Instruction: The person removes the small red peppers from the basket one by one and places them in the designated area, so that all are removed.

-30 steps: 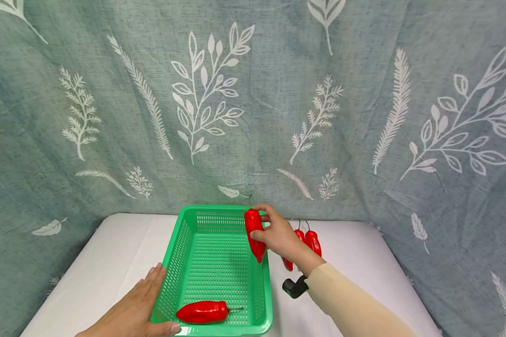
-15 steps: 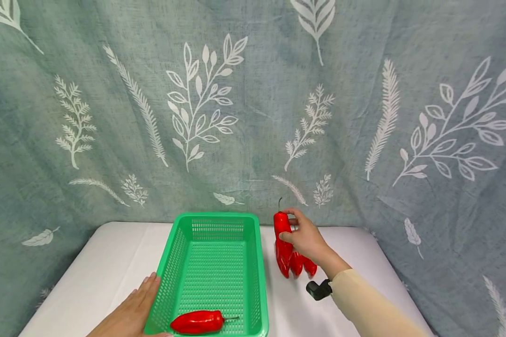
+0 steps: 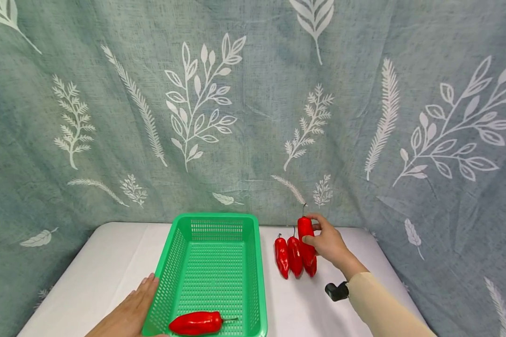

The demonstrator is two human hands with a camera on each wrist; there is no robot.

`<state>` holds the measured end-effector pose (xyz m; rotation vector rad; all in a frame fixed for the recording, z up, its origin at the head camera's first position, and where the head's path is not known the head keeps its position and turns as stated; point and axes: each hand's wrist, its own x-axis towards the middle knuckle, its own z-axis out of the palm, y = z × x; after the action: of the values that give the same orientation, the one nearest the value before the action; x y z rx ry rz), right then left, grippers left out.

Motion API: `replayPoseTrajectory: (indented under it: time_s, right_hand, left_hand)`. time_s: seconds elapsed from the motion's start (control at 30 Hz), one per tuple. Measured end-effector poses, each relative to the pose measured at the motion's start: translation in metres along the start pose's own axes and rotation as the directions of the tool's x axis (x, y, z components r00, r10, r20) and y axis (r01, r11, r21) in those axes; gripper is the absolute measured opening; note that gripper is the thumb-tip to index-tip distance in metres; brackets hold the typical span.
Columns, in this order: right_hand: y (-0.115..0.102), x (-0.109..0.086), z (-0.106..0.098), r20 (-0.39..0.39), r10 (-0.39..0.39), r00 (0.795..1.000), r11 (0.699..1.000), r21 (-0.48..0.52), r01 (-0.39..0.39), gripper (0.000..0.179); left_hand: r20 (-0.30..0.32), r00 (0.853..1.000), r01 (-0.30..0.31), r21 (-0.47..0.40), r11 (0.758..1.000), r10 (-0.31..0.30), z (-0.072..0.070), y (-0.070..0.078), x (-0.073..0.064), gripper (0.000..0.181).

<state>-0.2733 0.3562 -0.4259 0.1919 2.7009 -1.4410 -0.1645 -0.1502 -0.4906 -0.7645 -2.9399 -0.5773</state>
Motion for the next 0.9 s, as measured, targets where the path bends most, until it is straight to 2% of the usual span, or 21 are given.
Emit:
replayPoseTrajectory:
  time_s: [0.2,0.37,0.63,0.9]
  right_hand:
    - [0.015,0.003,-0.007,-0.006,0.019,1.000,0.999,-0.041,-0.020,0.075]
    - [0.027,0.005,-0.014,-0.033,0.033,0.999,0.995,-0.094,-0.036,0.074]
    - [0.044,0.012,-0.017,-0.062,0.081,0.995,0.984,-0.153,-0.089,0.072]
    - [0.062,0.016,-0.020,-0.086,0.126,0.988,0.974,-0.178,-0.140,0.073]
  left_hand:
    - [-0.018,1.000,-0.017,0.021,1.000,0.017,0.000,-0.001,-0.004,0.126]
    - [-0.016,1.000,-0.008,0.015,1.000,0.008,0.000,0.000,-0.003,0.127]
    - [-0.059,0.998,-0.017,0.095,0.995,0.022,0.002,-0.001,-0.002,0.127]
    - [-0.050,0.998,-0.027,0.067,0.997,0.030,0.001,-0.001,0.001,0.130]
